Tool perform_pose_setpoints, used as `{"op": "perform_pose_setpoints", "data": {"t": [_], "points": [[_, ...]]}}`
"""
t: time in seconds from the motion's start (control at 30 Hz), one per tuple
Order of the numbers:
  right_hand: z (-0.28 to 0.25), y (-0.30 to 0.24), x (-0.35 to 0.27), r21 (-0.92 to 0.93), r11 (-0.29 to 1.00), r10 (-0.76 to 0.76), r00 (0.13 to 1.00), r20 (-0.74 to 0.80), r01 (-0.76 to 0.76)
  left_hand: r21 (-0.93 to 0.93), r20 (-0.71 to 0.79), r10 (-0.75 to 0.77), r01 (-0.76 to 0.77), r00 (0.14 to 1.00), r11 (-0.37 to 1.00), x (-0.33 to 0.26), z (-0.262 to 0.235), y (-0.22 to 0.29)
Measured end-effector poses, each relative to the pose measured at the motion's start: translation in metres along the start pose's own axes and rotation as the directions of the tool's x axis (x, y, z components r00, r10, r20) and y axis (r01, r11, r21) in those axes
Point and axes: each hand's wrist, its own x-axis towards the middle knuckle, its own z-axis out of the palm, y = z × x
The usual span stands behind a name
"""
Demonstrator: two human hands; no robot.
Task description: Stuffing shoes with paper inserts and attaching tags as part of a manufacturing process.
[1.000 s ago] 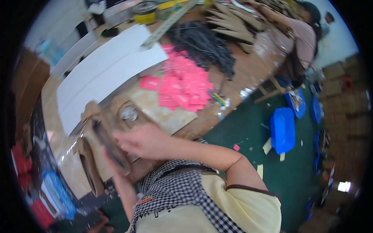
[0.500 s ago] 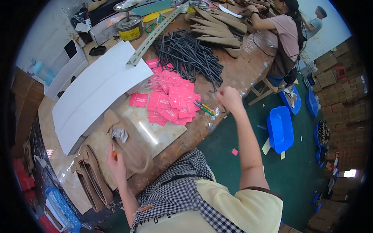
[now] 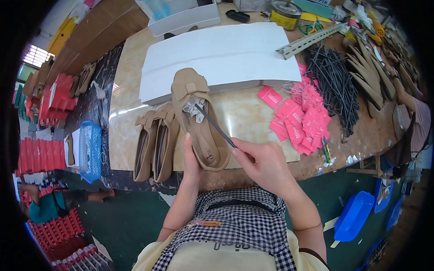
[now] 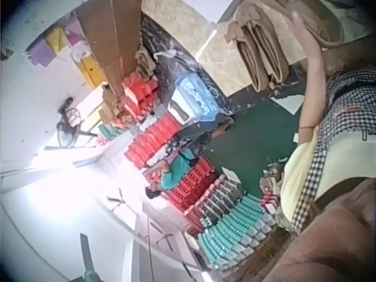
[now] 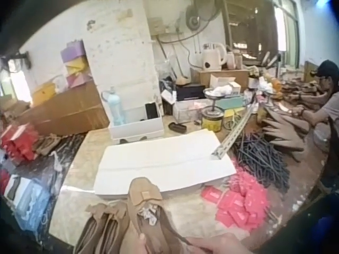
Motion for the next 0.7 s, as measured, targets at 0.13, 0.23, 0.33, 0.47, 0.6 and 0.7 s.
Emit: {"op": "perform_pose_setpoints", "data": {"t": [0.13, 0.23, 0.33, 0.47, 0.6, 0.7], "points": [[0.018, -0.015, 0.014, -0.061, 0.998, 0.008, 0.998, 0.059, -0.004, 0.11, 0.038, 0.121, -0.125, 0.992, 0.986, -0.005, -0.008, 0.003], [0.035, -0.015, 0.018, -0.116, 0.991, -0.078, 0.996, -0.041, 0.073, 0.148, -0.009, 0.165, -0.162, 0.986, 0.976, -0.01, -0.007, -0.002], [0.054, -0.011, 0.027, -0.241, 0.949, -0.254, 0.948, -0.191, 0.205, 0.112, -0.064, 0.192, -0.184, 0.979, 0.977, -0.019, 0.001, -0.018], [0.08, 0.012, 0.031, -0.423, 0.868, -0.39, 0.883, -0.259, 0.26, 0.087, -0.062, 0.161, -0.155, 0.985, 0.984, -0.018, 0.026, -0.031], [0.068, 0.002, 0.022, -0.256, 0.965, -0.058, 0.998, -0.007, 0.054, 0.072, -0.023, 0.12, -0.118, 0.993, 0.99, -0.025, 0.01, -0.007], [0.049, -0.001, 0.013, 0.007, 0.989, -0.146, 0.974, 0.171, 0.147, 0.368, 0.079, -0.024, -0.007, 0.997, 0.93, -0.035, -0.023, 0.03]]}}
